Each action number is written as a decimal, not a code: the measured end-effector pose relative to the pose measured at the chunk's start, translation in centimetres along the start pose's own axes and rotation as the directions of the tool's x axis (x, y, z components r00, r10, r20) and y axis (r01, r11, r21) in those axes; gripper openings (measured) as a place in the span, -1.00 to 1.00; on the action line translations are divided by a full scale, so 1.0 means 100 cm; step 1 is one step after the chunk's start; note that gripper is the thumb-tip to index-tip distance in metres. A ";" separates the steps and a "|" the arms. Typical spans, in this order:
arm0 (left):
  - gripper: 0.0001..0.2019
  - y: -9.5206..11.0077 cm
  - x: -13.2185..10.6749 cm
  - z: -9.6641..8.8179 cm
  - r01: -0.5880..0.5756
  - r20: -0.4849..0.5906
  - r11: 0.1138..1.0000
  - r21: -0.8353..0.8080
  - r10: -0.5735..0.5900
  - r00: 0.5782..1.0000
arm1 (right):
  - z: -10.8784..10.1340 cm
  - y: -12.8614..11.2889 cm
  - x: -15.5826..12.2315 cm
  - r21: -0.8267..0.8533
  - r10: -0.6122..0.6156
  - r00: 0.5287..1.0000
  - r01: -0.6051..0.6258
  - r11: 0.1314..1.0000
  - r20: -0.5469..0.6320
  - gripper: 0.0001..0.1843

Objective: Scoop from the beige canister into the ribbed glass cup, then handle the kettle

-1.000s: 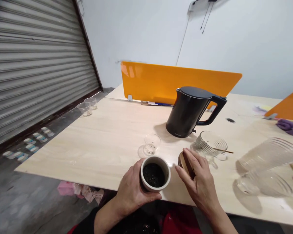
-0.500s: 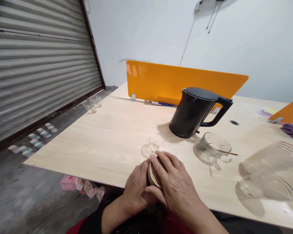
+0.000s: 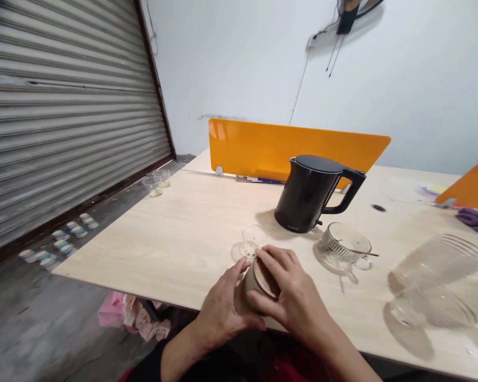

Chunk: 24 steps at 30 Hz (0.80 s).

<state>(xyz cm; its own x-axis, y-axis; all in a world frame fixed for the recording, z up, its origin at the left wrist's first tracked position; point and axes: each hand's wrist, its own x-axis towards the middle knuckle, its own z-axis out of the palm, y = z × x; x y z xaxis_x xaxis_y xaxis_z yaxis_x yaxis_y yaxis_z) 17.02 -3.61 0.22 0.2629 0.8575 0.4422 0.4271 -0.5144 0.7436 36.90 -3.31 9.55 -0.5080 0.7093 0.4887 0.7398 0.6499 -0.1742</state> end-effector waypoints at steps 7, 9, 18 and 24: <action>-0.36 -0.021 0.008 -0.047 0.043 -0.152 0.999 0.014 -0.041 0.988 | -0.053 0.039 0.063 -0.156 0.036 0.944 -0.092 0.983 -0.328 -0.34; -0.40 -0.029 0.011 -0.051 0.112 -0.183 0.993 0.046 -0.102 0.978 | -0.048 0.056 0.093 -0.165 0.041 0.948 -0.097 0.981 -0.317 -0.34; -0.47 -0.037 0.010 -0.056 0.267 -0.095 0.949 -0.168 -0.285 0.954 | 0.050 0.116 0.178 -0.007 0.033 0.999 -0.034 0.999 -0.035 -0.31; -0.50 -0.034 0.010 -0.058 0.288 -0.079 0.946 -0.149 -0.302 0.950 | 0.083 0.128 0.186 -0.023 0.007 0.993 -0.004 1.000 0.117 -0.28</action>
<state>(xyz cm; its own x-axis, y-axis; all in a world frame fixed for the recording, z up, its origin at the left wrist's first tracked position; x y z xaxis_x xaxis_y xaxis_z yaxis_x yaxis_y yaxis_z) 10.83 -0.92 1.04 0.0521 0.9705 0.2354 0.3506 -0.2385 0.9057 33.30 20.47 9.33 -0.5510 0.7410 0.3838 0.7521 0.6403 -0.1563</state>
